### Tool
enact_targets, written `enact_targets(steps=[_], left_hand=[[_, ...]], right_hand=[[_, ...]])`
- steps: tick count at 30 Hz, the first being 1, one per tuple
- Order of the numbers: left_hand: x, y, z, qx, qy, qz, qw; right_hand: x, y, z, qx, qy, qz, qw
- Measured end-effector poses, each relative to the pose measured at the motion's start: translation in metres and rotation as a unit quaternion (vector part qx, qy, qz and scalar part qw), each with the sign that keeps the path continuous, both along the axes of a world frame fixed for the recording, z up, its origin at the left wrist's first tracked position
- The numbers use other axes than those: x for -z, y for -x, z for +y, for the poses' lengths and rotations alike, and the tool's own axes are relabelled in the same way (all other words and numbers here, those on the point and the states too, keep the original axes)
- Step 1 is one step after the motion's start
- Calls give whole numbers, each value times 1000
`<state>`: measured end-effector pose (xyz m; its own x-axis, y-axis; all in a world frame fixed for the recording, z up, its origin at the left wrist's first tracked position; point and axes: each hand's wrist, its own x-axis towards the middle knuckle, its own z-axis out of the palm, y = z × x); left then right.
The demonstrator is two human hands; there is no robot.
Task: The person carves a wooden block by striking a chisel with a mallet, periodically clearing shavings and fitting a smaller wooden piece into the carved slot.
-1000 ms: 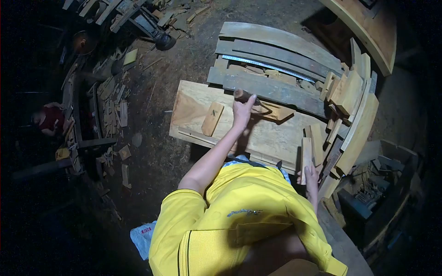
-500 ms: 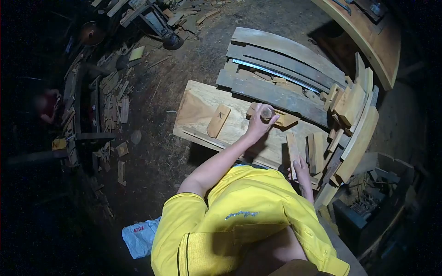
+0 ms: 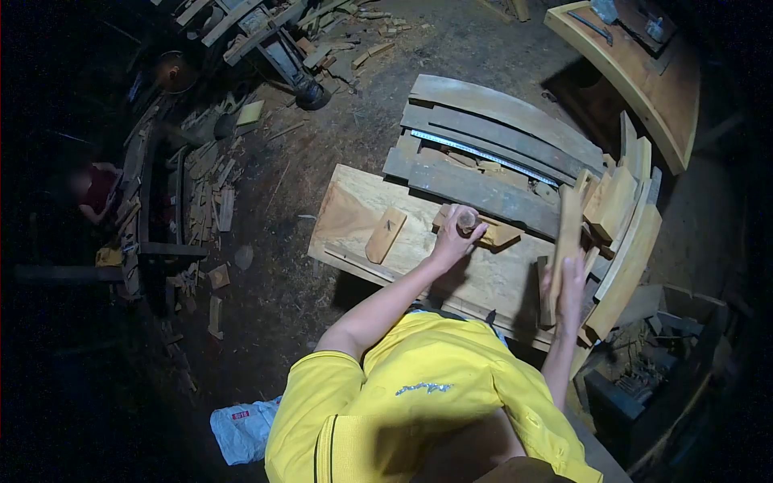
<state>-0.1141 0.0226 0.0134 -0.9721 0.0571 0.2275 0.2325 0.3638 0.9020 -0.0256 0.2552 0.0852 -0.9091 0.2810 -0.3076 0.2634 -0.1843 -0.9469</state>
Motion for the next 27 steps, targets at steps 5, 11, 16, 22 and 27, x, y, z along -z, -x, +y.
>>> enact_targets(steps=[5,11,16,22,27], left_hand=[[-3,-4,2,-4,23,45,999],[0,-5,-1,5,8,13,1000],[0,-2,-4,10,13,13,1000],[7,6,1,30,-5,27,999],[10,18,20,75,-1,33,997]], right_hand=[[-54,28,17,67,54,145,986],[-92,28,5,29,145,295,944],[-74,13,-13,44,90,174,980],[-51,-22,-43,95,127,66,985],[-50,-43,-51,137,160,45,977]])
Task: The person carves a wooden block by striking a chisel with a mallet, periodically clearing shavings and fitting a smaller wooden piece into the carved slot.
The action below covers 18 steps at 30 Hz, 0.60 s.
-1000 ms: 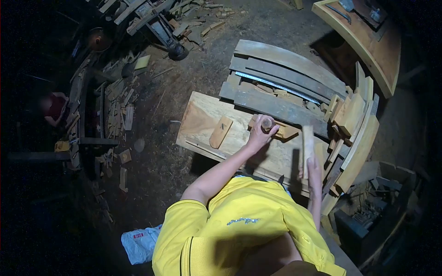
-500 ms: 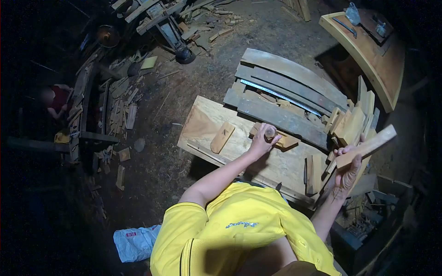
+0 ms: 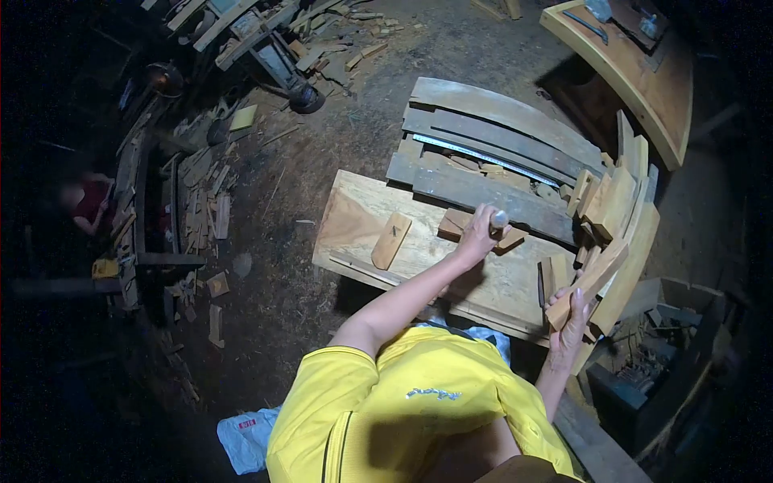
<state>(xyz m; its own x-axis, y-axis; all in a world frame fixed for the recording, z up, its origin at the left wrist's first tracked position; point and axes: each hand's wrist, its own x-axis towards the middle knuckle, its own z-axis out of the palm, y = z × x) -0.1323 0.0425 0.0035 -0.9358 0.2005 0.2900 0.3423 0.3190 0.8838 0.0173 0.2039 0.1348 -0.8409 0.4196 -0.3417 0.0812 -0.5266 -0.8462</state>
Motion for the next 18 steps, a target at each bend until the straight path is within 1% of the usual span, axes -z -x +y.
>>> enact_targets(steps=[2,3,4,6,7,8,10,11,13,14,16,17,18], left_hand=[[-1,7,15,13,12,-13,1000],[0,10,23,22,12,-40,999],[2,11,32,16,15,-39,999],[-2,9,47,-4,-25,-27,999],[-2,6,56,-15,-48,-73,996],[0,1,65,-41,-62,-35,997],[14,-3,82,-60,-61,45,995],[18,-4,90,-51,-61,31,996],[26,-3,107,-44,-14,92,995],[29,-4,114,-38,-16,87,995],[34,-6,128,21,34,49,998],[36,-10,133,24,37,48,998],[38,-12,138,54,53,55,996]], right_hand=[[-1,-7,2,27,-16,-25,999],[0,-11,5,29,-21,-31,999],[2,-16,9,28,-25,-39,999],[10,-20,20,21,-32,-53,998],[16,-22,27,19,-31,-70,997],[23,-28,35,20,-29,-91,995],[32,-36,48,27,-28,-128,991],[31,-38,51,17,-27,-134,990],[32,-46,60,14,-29,-144,989],[35,-51,63,4,-31,-140,990],[37,-59,74,-5,-29,-135,990],[37,-63,79,-14,-29,-139,990],[39,-66,84,-21,-27,-141,989]])
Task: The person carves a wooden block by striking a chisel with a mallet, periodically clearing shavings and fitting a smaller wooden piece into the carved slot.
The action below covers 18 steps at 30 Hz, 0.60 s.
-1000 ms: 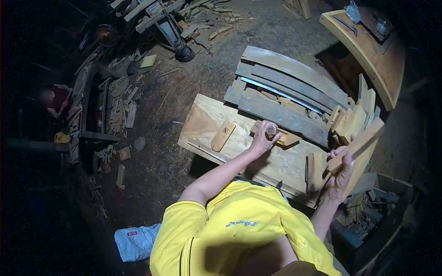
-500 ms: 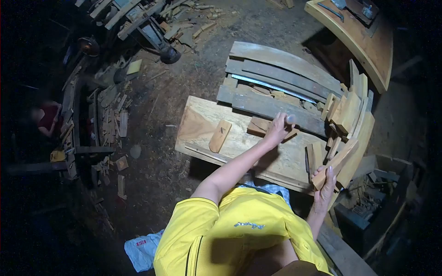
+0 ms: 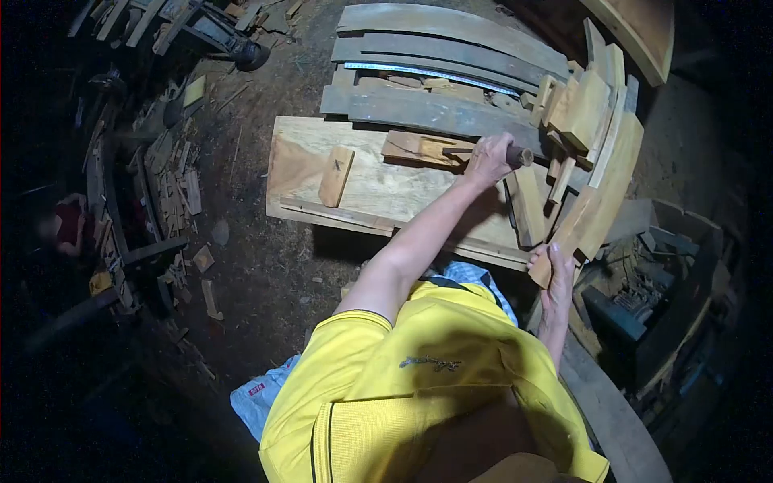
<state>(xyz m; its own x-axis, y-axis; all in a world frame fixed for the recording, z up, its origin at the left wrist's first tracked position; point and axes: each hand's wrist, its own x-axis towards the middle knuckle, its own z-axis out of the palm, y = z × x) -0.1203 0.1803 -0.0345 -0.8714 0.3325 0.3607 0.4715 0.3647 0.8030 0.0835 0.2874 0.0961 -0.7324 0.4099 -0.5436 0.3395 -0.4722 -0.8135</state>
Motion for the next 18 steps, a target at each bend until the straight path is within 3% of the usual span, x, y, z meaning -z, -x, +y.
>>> enact_targets(steps=[6,14,18], left_hand=[[0,-12,19,96,73,35,992],[13,-17,37,130,119,39,984],[24,-18,42,136,122,37,982]], right_hand=[[9,-11,38,0,-26,-4,1000],[12,-7,66,27,-67,39,997],[66,13,44,203,-209,100,951]])
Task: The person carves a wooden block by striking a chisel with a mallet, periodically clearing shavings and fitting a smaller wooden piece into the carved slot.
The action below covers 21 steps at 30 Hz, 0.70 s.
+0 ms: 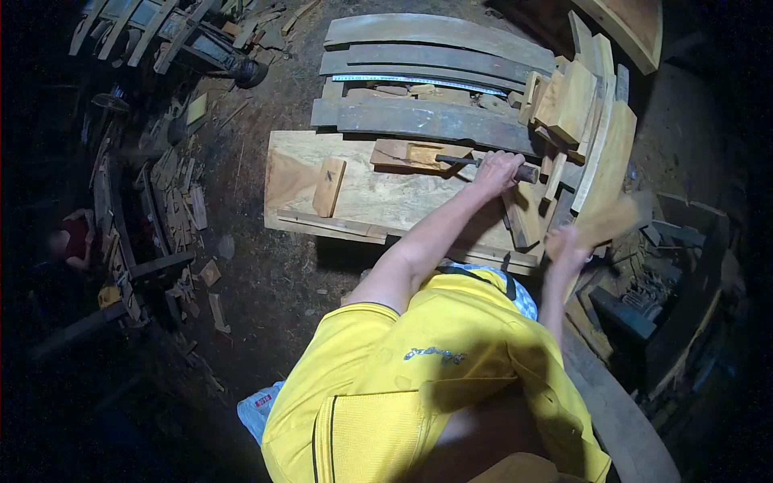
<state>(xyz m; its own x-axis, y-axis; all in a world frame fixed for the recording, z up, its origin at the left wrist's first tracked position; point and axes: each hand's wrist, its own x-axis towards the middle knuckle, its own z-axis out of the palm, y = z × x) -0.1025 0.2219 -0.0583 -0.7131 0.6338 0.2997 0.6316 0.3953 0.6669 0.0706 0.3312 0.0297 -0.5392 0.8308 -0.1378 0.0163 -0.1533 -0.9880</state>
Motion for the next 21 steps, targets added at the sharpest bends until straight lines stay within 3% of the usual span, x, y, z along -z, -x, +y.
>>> enact_targets(steps=[1,2,4,6,8,10,11,12,14,17,18,21], left_hand=[[-2,-1,1,-8,7,3,1000],[-4,-1,3,-16,12,9,1000],[-5,4,2,-12,55,-1,998],[1,5,3,-20,42,-8,999],[0,10,5,-32,29,-18,999],[-3,10,6,-30,34,-22,999],[-2,10,8,-33,41,-27,998],[-1,6,8,-32,42,-30,998],[2,12,6,-36,37,-24,998],[2,7,4,-37,53,-27,998],[-2,10,5,-37,58,-22,997],[-2,10,7,-43,65,-25,997]], right_hand=[[60,-13,17,-181,-169,-97,964],[34,8,-4,-313,-133,-267,902],[21,7,-16,-288,-52,-184,938],[12,5,2,-212,105,-109,965],[23,12,20,-87,69,13,994],[55,12,14,-167,-52,-73,982],[40,26,-4,-271,-213,-222,912],[57,24,-7,-339,-124,-196,912],[12,32,-19,-345,-30,-171,922],[8,26,8,-193,56,-89,976],[14,25,22,-149,0,-51,987],[12,29,31,-30,14,15,999]])
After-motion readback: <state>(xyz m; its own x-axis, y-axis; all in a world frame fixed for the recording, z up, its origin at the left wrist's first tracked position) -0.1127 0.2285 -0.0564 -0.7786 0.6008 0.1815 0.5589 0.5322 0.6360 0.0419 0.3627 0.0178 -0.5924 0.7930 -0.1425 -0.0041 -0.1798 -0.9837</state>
